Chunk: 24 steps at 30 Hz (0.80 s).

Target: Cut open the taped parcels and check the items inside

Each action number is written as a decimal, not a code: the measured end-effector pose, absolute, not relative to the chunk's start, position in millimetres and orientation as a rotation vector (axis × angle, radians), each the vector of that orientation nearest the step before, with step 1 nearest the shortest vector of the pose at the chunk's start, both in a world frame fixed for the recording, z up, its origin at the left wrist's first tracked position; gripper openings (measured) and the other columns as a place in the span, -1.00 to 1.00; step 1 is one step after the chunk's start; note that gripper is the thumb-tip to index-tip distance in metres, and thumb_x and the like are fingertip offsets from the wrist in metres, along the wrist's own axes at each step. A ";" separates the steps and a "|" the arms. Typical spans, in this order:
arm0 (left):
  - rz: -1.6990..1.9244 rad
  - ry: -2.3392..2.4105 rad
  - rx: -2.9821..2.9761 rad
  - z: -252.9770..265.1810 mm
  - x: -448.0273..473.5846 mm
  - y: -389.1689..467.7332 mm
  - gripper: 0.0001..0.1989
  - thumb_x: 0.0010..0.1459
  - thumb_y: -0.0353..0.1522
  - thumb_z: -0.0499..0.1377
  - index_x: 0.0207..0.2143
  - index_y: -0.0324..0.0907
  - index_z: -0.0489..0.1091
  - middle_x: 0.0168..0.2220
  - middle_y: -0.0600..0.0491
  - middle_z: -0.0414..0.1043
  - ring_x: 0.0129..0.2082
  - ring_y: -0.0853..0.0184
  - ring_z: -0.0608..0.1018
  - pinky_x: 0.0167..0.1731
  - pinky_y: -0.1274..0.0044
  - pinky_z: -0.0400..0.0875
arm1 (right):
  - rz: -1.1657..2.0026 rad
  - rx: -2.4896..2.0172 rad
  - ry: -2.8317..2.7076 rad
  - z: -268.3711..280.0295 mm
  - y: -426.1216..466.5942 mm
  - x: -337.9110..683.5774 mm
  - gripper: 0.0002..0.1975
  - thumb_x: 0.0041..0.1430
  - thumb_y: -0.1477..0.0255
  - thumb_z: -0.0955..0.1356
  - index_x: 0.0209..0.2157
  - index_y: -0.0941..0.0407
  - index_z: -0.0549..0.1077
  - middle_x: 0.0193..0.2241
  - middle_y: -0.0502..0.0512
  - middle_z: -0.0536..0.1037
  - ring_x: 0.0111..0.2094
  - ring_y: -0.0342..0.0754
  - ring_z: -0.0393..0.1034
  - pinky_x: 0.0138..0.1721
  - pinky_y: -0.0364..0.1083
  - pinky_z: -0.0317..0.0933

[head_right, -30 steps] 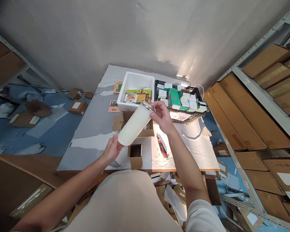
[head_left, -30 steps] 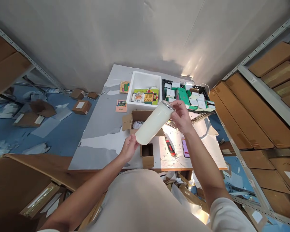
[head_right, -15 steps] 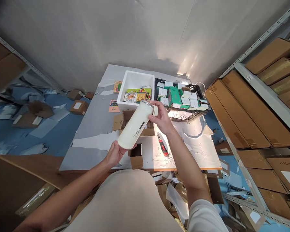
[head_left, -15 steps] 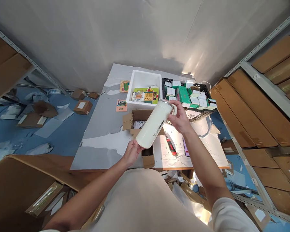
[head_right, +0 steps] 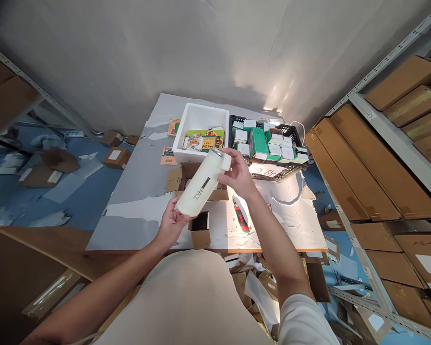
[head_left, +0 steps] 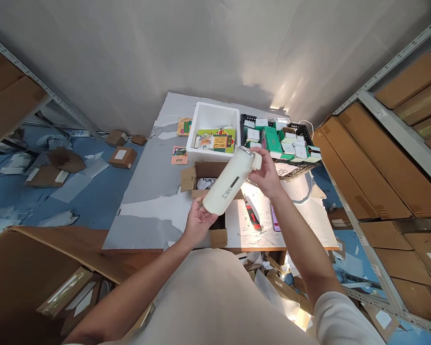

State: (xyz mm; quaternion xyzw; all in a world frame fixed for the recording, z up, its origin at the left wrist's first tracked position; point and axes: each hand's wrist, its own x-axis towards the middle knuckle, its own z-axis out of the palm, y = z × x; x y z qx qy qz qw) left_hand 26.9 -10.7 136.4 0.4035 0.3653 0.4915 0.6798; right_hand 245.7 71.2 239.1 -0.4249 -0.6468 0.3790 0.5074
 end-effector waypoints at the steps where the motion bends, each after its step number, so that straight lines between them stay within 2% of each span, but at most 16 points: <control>1: 1.091 0.798 0.896 135.8 27.1 -12.1 -0.27 -0.11 -0.02 0.32 0.08 -0.06 0.21 -0.02 -0.08 0.46 -0.09 0.19 0.54 -0.08 0.28 0.46 | 0.945 -1.000 -1.582 239.0 70.6 247.3 -0.21 -0.19 -0.11 0.42 0.04 -0.06 0.22 0.06 0.15 0.33 0.02 0.10 0.30 -0.08 0.09 0.30; 4: 1.045 0.762 0.858 132.4 28.6 -17.5 -0.27 -0.11 0.16 0.18 -0.05 -0.17 0.37 -0.03 -0.14 0.46 -0.07 0.11 0.52 -0.11 0.28 0.48 | 0.986 -0.986 -1.599 238.4 69.8 250.2 -0.30 -0.10 -0.07 0.40 0.04 -0.07 0.25 0.10 0.13 0.32 0.05 0.08 0.28 -0.03 0.09 0.28; 7: 1.051 0.799 0.797 129.6 31.0 -22.2 -0.31 -0.01 0.15 0.10 -0.08 -0.22 0.41 -0.04 -0.17 0.46 -0.05 0.09 0.51 -0.11 0.27 0.48 | 0.968 -1.033 -1.573 237.1 70.1 248.9 -0.36 -0.06 -0.05 0.39 0.02 -0.06 0.30 0.05 0.13 0.37 0.02 0.07 0.30 0.00 0.10 0.27; 9: 1.077 0.813 0.764 129.7 31.8 -23.8 -0.34 0.06 0.12 0.07 0.01 -0.17 0.35 0.02 -0.15 0.42 -0.06 0.12 0.52 -0.10 0.26 0.47 | 0.952 -1.056 -1.562 235.9 69.8 246.7 -0.36 -0.08 -0.05 0.41 0.00 -0.04 0.32 0.00 0.13 0.41 -0.01 0.07 0.32 -0.01 0.09 0.28; 12: 1.101 0.793 0.776 131.0 30.9 -24.3 -0.31 -0.01 0.04 0.21 0.12 -0.01 0.19 0.06 -0.06 0.39 -0.10 0.19 0.55 -0.07 0.26 0.46 | 0.929 -1.083 -1.553 235.5 67.6 244.7 -0.37 -0.09 -0.03 0.42 -0.02 -0.03 0.34 -0.03 0.12 0.41 -0.04 0.04 0.33 -0.03 0.06 0.30; 14: 1.103 0.779 0.784 130.3 29.2 -25.0 -0.27 -0.08 0.00 0.29 0.12 0.01 0.18 0.04 -0.04 0.41 -0.11 0.20 0.55 -0.06 0.27 0.46 | 0.927 -1.099 -1.579 237.8 65.4 245.4 -0.33 -0.10 -0.04 0.43 0.02 -0.04 0.32 -0.02 0.12 0.38 -0.05 0.04 0.33 -0.06 0.05 0.31; 17: 1.074 0.757 0.751 126.0 25.0 -28.3 -0.28 -0.04 0.10 0.19 0.06 -0.14 0.28 -0.08 -0.11 0.48 -0.17 0.16 0.57 -0.11 0.24 0.48 | 0.969 -1.098 -1.704 245.5 62.3 247.9 -0.23 -0.12 -0.08 0.41 0.10 -0.04 0.28 0.00 0.14 0.33 -0.04 0.06 0.30 -0.07 0.06 0.32; 20: 1.022 0.761 0.713 119.7 19.5 -32.0 -0.21 -0.05 0.19 0.09 -0.03 -0.27 0.37 -0.21 -0.18 0.53 -0.27 0.13 0.59 -0.17 0.23 0.48 | 1.024 -1.097 -1.824 253.9 61.7 246.9 -0.26 -0.10 -0.06 0.41 0.09 -0.04 0.29 0.00 0.14 0.32 0.00 0.08 0.28 -0.05 0.07 0.30; 24: 0.993 0.789 0.683 109.9 10.7 -31.5 -0.20 -0.08 0.20 0.10 -0.07 -0.29 0.42 -0.19 -0.20 0.53 -0.26 0.14 0.57 -0.21 0.28 0.48 | 1.078 -1.089 -1.791 255.3 63.0 236.3 -0.33 -0.12 -0.04 0.43 -0.01 -0.01 0.32 0.00 0.12 0.37 -0.03 0.07 0.33 -0.08 0.05 0.31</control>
